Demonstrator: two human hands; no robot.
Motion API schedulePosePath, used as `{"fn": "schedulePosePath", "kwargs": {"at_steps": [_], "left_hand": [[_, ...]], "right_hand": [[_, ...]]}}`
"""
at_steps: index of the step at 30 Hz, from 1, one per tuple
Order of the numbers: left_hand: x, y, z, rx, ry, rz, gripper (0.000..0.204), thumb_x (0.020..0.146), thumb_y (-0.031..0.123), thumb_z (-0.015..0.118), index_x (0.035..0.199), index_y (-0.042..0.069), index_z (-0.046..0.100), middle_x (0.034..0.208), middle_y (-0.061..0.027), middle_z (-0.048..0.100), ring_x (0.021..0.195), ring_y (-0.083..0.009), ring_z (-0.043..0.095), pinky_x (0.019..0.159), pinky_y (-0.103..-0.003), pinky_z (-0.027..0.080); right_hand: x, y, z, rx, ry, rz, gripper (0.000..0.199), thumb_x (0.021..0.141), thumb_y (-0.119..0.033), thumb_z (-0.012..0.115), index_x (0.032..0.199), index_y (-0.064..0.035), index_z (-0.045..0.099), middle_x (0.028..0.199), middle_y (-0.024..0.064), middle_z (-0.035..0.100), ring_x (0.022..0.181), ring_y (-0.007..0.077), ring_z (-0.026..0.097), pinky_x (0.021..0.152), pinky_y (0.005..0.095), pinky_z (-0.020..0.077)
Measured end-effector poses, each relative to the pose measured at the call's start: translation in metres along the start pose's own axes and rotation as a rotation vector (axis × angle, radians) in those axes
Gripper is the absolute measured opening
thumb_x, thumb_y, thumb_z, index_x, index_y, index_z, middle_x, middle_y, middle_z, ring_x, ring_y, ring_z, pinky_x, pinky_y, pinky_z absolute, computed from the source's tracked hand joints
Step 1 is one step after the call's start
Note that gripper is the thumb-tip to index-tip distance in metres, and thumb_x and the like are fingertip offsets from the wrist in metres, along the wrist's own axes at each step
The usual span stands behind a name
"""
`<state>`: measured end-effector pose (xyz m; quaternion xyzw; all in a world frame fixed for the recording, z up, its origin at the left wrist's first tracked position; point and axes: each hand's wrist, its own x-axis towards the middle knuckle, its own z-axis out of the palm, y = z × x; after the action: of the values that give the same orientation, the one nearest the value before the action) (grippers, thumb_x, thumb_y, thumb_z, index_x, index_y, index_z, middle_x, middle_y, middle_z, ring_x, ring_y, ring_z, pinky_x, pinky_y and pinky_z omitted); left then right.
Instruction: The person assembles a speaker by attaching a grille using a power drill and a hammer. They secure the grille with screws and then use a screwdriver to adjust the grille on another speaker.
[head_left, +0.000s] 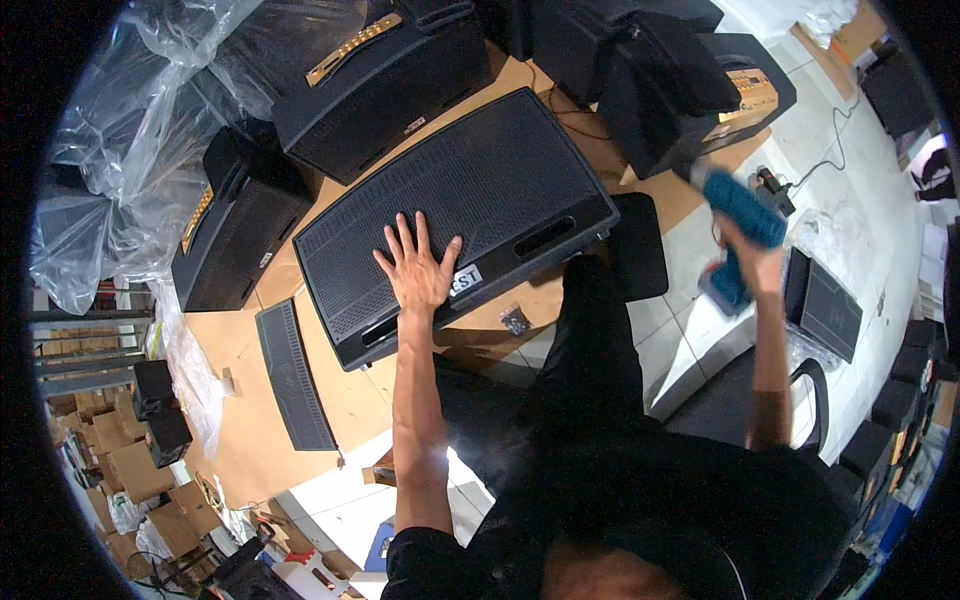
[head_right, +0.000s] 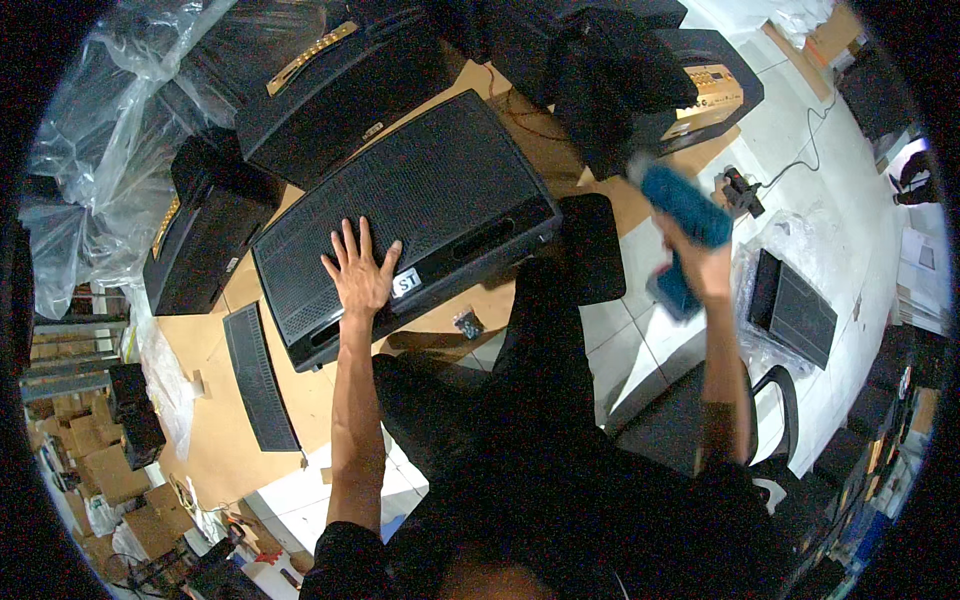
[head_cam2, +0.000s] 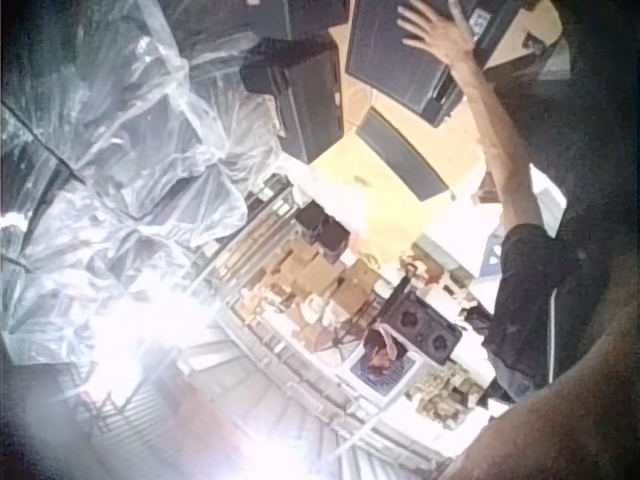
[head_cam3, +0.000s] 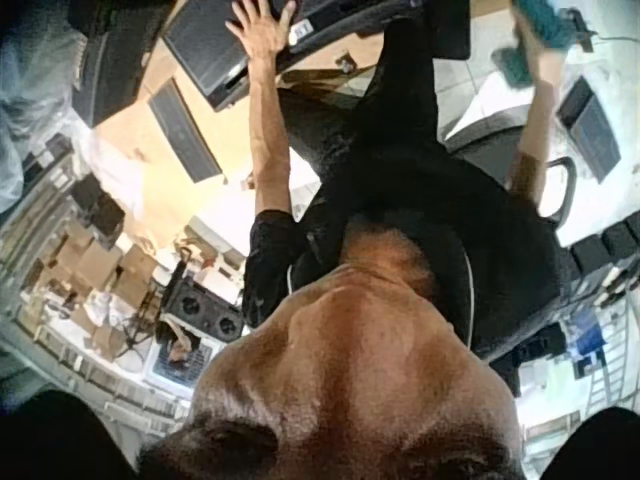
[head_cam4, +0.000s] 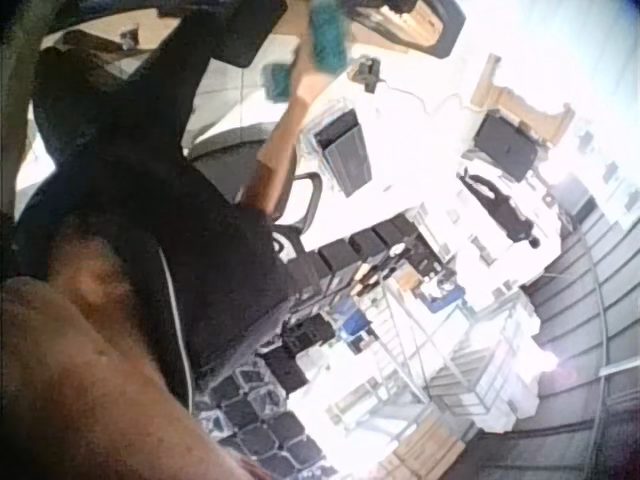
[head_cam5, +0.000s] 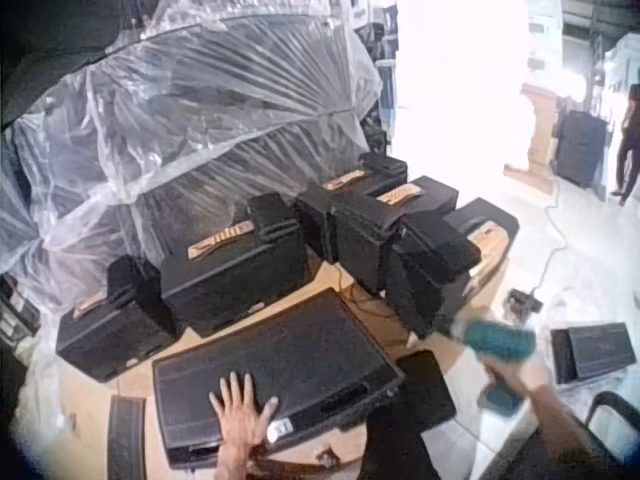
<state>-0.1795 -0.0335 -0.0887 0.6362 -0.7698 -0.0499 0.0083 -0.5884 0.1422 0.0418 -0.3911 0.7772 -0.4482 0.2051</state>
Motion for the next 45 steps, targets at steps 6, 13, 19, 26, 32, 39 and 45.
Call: {"fn": "schedulePosePath", "kwargs": {"at_steps": [6,13,19,26,32,39,45], "left_hand": [[-0.004,0.007,0.006,-0.009,0.053,-0.047,0.077,0.093,0.064,0.028,0.149,0.013,0.022,0.155,-0.0181,0.015,0.142,-0.0412,0.009,0.110,-0.063,0.007],[-0.086,0.060,0.023,-0.053,0.222,0.225,0.071,0.095,0.052,0.037,0.142,0.000,0.034,0.149,-0.0276,0.023,0.138,-0.0498,0.015,0.111,-0.061,0.010],[-0.074,0.087,-0.001,-0.267,0.272,0.290,0.052,0.090,0.034,0.058,0.124,-0.004,0.053,0.134,-0.0209,0.048,0.131,-0.0418,0.035,0.110,-0.057,0.020],[0.036,0.215,0.001,-0.392,0.162,0.016,0.087,0.079,0.054,0.064,0.138,-0.004,0.034,0.149,-0.0235,0.025,0.140,-0.0423,0.013,0.114,-0.054,0.006],[0.050,0.214,0.019,-0.478,0.045,-0.038,0.095,0.075,0.052,0.069,0.142,0.001,0.027,0.153,-0.0212,0.014,0.143,-0.0396,0.003,0.114,-0.054,-0.004],[0.046,0.206,0.013,-0.491,-0.004,-0.035,0.100,0.071,0.049,0.074,0.142,-0.001,0.024,0.153,-0.0219,0.015,0.143,-0.0387,0.002,0.114,-0.052,-0.005],[0.047,0.218,0.019,-0.477,0.164,-0.087,0.095,0.075,0.052,0.069,0.140,-0.002,0.027,0.151,-0.0216,0.023,0.143,-0.0382,0.007,0.115,-0.052,-0.003]], "right_hand": [[-0.146,0.162,-0.003,-0.412,0.113,0.195,0.030,0.078,-0.028,0.076,0.085,-0.0004,0.069,0.061,0.0107,0.061,0.053,0.0184,0.059,0.054,0.0354,0.0462],[-0.208,0.245,0.045,-0.808,-0.129,0.114,0.070,0.077,-0.008,0.061,0.141,-0.0012,0.031,0.108,0.0242,0.059,0.089,0.0406,0.062,0.073,0.0442,0.0509],[-0.218,0.300,0.104,-1.051,-0.084,0.080,0.067,0.084,-0.006,0.052,0.145,-0.0037,0.026,0.093,0.0130,0.058,0.073,0.0304,0.062,0.061,0.0394,0.0528],[-0.235,0.368,0.128,-1.172,-0.064,0.020,0.078,0.079,-0.006,0.058,0.149,-0.0084,0.023,0.088,0.0095,0.057,0.066,0.0239,0.060,0.049,0.0326,0.0509],[-0.243,0.351,0.131,-0.989,-0.171,0.171,0.084,0.077,-0.003,0.057,0.150,-0.0064,0.016,0.102,0.0156,0.055,0.078,0.0295,0.060,0.060,0.0360,0.0521],[-0.239,0.331,0.130,-0.840,-0.223,0.302,0.089,0.077,-0.003,0.058,0.150,-0.0048,0.007,0.107,0.0200,0.051,0.092,0.0361,0.057,0.077,0.0407,0.0502],[-0.238,0.336,0.130,-0.796,-0.283,0.362,0.084,0.081,-0.005,0.056,0.150,-0.0061,0.009,0.118,0.0238,0.049,0.101,0.0391,0.055,0.081,0.0434,0.0491]]}}
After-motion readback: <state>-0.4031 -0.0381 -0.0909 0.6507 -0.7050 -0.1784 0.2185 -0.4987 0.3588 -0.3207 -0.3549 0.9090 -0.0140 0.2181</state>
